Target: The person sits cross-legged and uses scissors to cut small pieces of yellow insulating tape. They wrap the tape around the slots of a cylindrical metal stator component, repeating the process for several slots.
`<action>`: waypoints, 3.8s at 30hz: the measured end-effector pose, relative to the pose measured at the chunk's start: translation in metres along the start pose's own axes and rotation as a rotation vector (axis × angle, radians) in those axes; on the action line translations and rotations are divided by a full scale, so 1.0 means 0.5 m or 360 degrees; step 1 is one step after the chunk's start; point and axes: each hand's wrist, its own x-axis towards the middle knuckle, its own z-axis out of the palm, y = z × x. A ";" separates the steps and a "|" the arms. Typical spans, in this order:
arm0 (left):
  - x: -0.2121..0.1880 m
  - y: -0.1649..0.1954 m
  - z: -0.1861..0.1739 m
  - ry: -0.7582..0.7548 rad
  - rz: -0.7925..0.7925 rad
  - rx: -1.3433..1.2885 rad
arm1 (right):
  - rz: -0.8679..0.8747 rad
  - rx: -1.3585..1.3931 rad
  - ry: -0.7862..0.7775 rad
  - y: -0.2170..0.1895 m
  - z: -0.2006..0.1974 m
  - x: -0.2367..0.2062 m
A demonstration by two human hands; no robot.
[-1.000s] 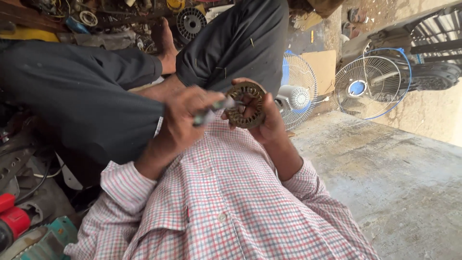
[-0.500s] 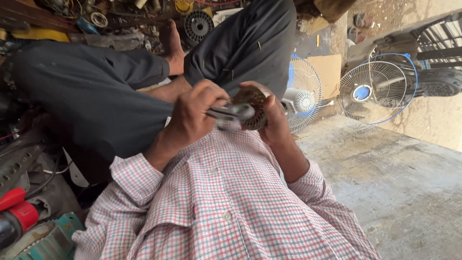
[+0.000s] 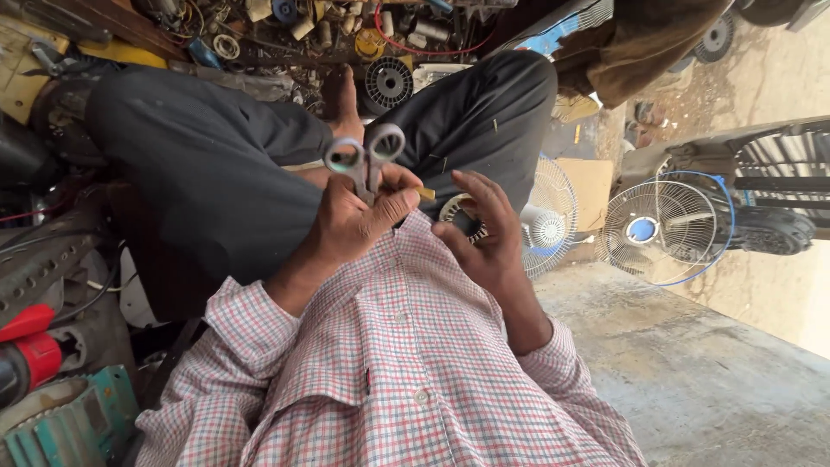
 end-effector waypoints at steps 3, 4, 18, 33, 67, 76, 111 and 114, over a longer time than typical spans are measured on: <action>-0.004 0.003 0.021 -0.0090 0.0009 0.0043 | -0.0480 0.0645 -0.0110 -0.027 -0.007 0.031; -0.007 0.005 0.026 -0.0137 0.0002 0.0099 | -0.0487 0.0636 -0.0189 -0.032 -0.009 0.042; -0.010 -0.033 -0.013 0.0051 0.0033 -0.0200 | -0.0101 0.1928 0.0177 0.011 -0.081 0.101; -0.003 0.061 0.017 0.0101 0.0545 0.0400 | 0.0241 0.1317 -0.0072 -0.005 0.028 0.057; -0.012 0.046 -0.014 0.0106 0.0256 -0.0056 | 0.0048 0.1507 -0.0245 -0.015 0.050 0.081; -0.014 0.040 -0.022 0.0084 0.0150 -0.0102 | -0.0178 0.0714 0.0168 0.055 0.016 -0.010; 0.003 0.000 -0.010 0.0214 0.0066 -0.0246 | 0.0755 -0.0456 -0.1518 0.025 -0.182 -0.138; 0.007 0.004 -0.006 0.0234 0.0083 -0.0220 | 0.0708 0.0063 -0.1444 0.020 -0.189 -0.112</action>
